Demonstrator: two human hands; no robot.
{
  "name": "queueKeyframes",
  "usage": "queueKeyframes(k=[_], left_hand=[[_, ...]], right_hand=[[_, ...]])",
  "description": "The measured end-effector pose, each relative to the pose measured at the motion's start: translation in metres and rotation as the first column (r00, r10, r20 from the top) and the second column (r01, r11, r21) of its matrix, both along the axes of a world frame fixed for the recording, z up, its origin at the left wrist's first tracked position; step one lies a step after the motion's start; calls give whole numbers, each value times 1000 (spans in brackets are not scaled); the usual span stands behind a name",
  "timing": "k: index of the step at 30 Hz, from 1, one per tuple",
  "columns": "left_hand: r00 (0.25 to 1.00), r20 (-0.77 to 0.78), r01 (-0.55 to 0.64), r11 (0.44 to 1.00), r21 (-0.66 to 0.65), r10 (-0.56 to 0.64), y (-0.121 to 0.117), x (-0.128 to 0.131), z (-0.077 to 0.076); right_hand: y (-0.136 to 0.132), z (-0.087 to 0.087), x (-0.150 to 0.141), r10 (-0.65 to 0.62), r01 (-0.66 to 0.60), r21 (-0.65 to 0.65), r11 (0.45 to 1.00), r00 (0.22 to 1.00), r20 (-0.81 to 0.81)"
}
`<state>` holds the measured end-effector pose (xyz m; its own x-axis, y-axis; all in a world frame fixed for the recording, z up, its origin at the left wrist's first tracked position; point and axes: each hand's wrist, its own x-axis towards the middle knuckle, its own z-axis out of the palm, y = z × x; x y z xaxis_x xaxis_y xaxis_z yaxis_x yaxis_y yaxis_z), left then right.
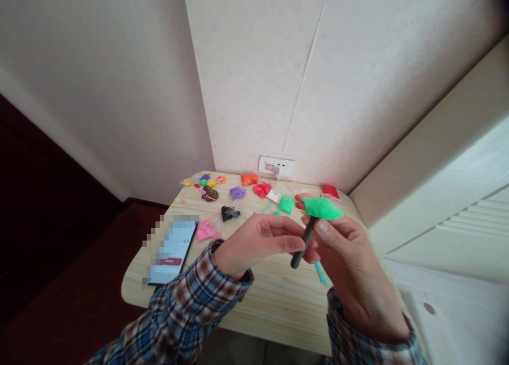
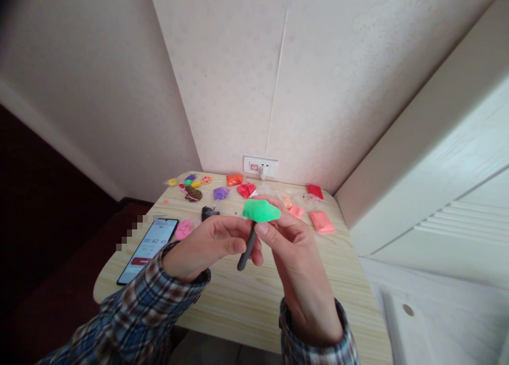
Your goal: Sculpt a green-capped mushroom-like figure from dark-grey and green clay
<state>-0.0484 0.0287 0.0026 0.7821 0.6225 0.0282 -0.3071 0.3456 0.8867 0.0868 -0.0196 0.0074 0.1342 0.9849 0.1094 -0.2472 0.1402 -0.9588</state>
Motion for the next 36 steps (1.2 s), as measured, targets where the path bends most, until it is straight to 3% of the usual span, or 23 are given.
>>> queueKeyframes(k=[9, 15, 21, 28, 33, 36], left_hand=[[999, 17, -50, 999, -19, 50, 0, 2, -7], [999, 12, -45, 999, -2, 45, -2, 0, -10], [984, -45, -171, 983, 67, 175, -3, 0, -12], [984, -50, -165, 984, 60, 168, -1, -3, -22], [987, -114, -89, 972, 216, 116, 9, -13, -29], [950, -243, -105, 933, 345, 197, 14, -21, -38]], right_hand=[[-3, 0, 0, 78, -78, 16, 997, 996, 38], [-3, -6, 0, -8, 5, 75, 997, 999, 36], [-4, -13, 1, -18, 14, 37, 999, 993, 119], [-3, -13, 0, -2, 2, 4, 1000, 992, 130], [3, -23, 2, 9, -17, 41, 999, 979, 204], [8, -32, 3, 49, -72, 68, 995, 956, 289]])
